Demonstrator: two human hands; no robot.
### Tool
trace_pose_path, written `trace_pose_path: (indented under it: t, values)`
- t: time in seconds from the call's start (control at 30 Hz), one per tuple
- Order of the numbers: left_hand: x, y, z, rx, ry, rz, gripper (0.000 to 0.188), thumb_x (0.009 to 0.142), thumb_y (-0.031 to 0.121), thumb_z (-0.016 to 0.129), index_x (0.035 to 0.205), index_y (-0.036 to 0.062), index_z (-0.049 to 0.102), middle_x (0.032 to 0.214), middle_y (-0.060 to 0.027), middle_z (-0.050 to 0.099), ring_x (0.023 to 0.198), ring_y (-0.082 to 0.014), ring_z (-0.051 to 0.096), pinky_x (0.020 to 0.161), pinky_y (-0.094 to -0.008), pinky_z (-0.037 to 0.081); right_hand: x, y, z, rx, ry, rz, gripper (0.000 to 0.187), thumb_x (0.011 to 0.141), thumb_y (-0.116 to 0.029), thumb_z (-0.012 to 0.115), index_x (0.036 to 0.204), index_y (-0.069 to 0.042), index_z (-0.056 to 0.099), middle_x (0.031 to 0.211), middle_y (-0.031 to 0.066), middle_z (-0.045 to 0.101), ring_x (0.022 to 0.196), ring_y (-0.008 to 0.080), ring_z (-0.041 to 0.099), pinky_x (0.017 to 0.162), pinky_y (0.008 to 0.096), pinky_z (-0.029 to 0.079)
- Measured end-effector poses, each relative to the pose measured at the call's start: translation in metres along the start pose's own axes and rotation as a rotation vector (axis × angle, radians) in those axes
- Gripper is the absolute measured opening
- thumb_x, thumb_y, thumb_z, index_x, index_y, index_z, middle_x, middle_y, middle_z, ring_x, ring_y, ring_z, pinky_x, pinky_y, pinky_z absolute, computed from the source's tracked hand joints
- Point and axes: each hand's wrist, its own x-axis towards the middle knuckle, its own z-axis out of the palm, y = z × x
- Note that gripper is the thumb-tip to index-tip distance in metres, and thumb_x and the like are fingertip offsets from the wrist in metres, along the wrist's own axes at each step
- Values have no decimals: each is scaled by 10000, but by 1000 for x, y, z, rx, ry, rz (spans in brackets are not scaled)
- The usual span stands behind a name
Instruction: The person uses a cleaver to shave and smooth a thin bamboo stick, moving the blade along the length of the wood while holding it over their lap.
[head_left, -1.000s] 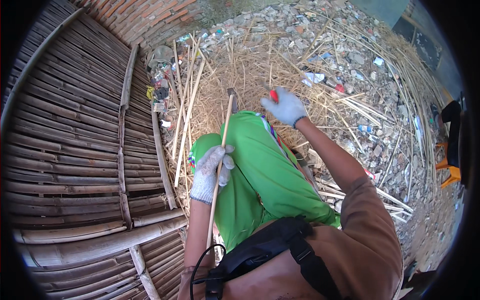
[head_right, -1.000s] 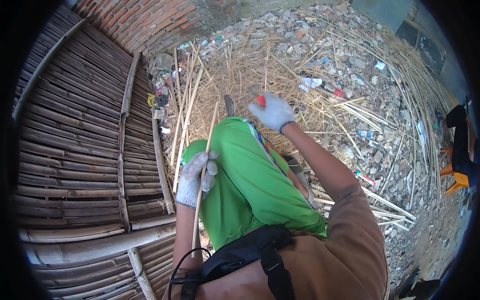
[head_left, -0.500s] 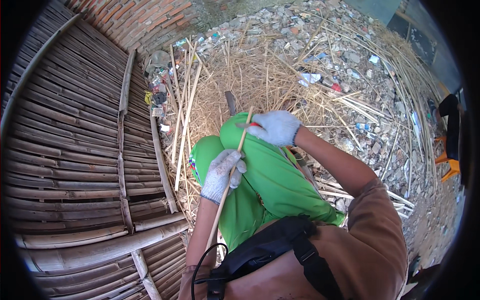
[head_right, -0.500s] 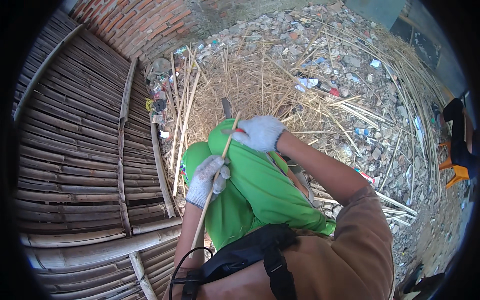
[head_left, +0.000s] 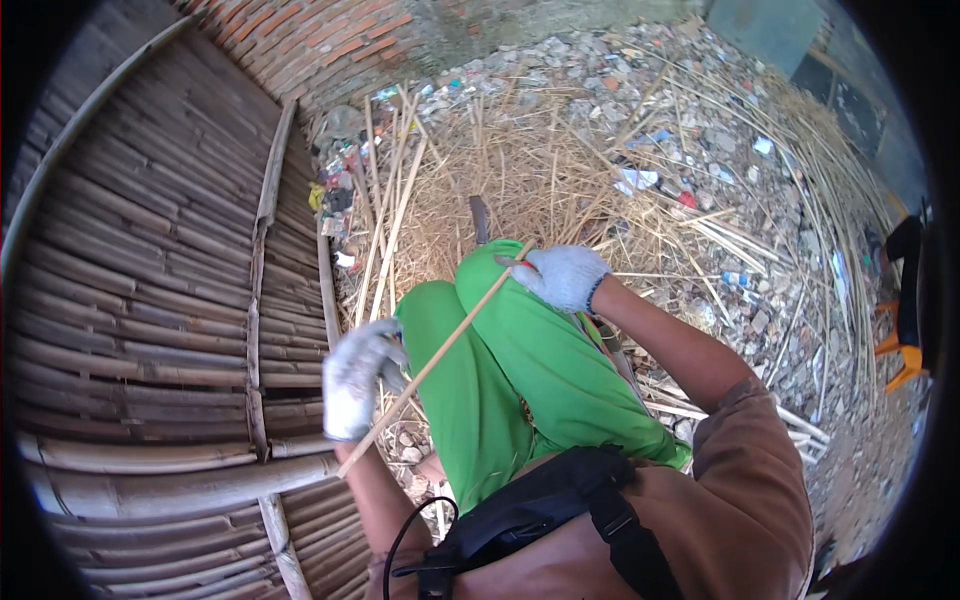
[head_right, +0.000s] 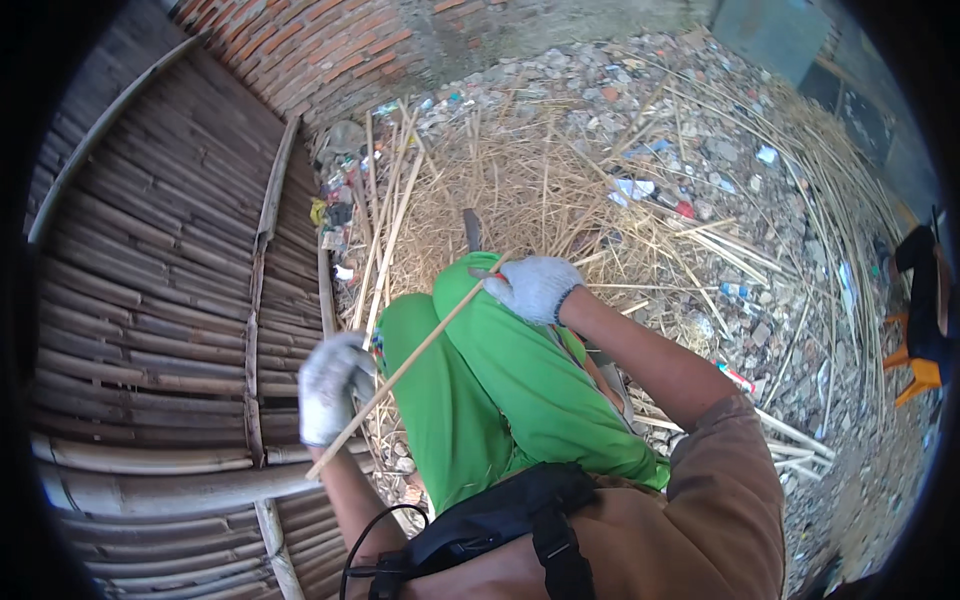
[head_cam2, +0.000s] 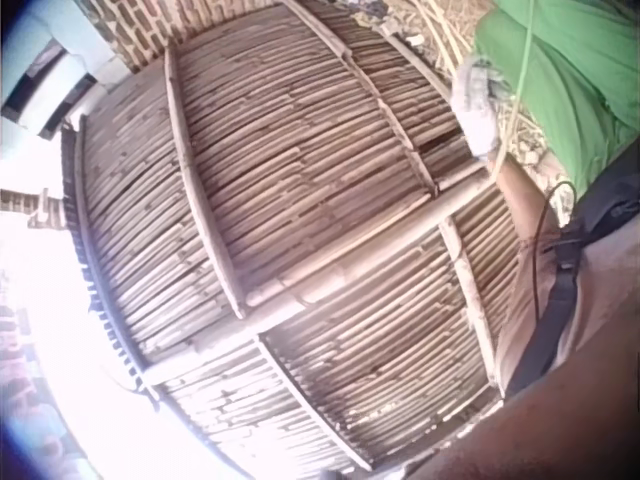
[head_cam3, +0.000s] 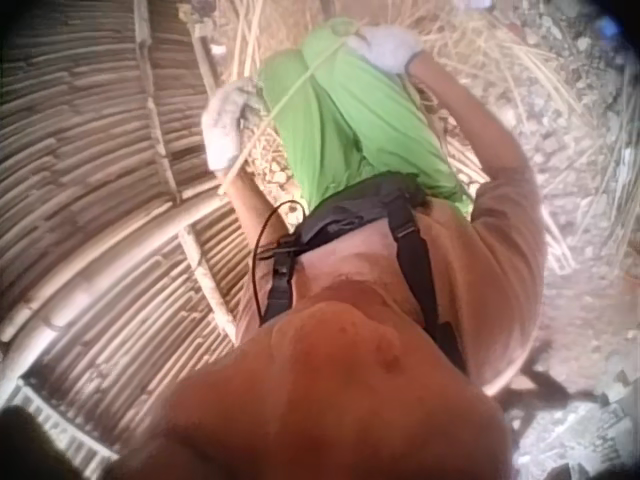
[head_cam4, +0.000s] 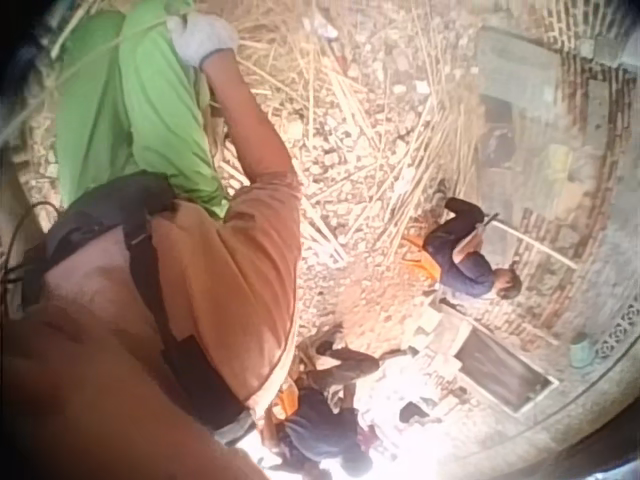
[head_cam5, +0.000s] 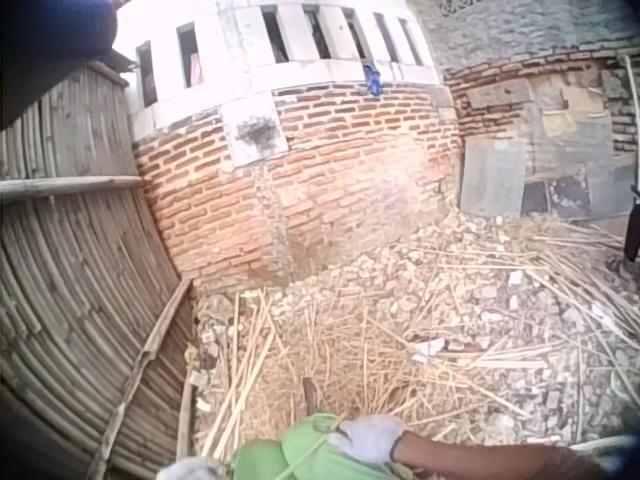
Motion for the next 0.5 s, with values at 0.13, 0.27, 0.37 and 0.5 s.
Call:
trace_pose_path:
  t: [0.13, 0.27, 0.37, 0.5]
  values:
    - [-9, 82, -24, -21, 78, 377, 422, 1029, 306, 737, 1291, -23, 699, 944, -131, 742, 699, -157, 676, 609, -284, 547, 3, -2, 2, 19, 12, -22, 711, 1091, -636, 343, 1147, -49, 740, 1077, 272, 758, 1019, 474, 729, 910, 575, 571]
    - [-118, 105, 22, -796, 354, 108, 554, 1028, 381, 703, 1404, -15, 606, 1196, -187, 682, 1004, -242, 666, 846, -370, 568, 2, 7, 8, -9, 61, 34, 716, 1093, -656, 342, 1186, -46, 707, 1065, 295, 745, 1042, 492, 711, 916, 584, 549]
    - [-151, 102, 38, -551, 250, 367, 528, 1032, 360, 695, 1401, -8, 607, 1181, -179, 685, 990, -234, 670, 841, -365, 571, 5, 3, 13, 8, 31, 61, 726, 1093, -662, 354, 1199, -35, 703, 1070, 301, 743, 1045, 498, 708, 917, 578, 545]
    - [-158, 96, 39, -533, 296, 412, 495, 1037, 331, 685, 1397, 0, 609, 1161, -167, 689, 972, -223, 675, 834, -357, 574, 8, -4, 13, -32, -42, 62, 704, 1105, -622, 408, 1285, 4, 675, 1131, 329, 722, 1078, 514, 690, 941, 550, 538]
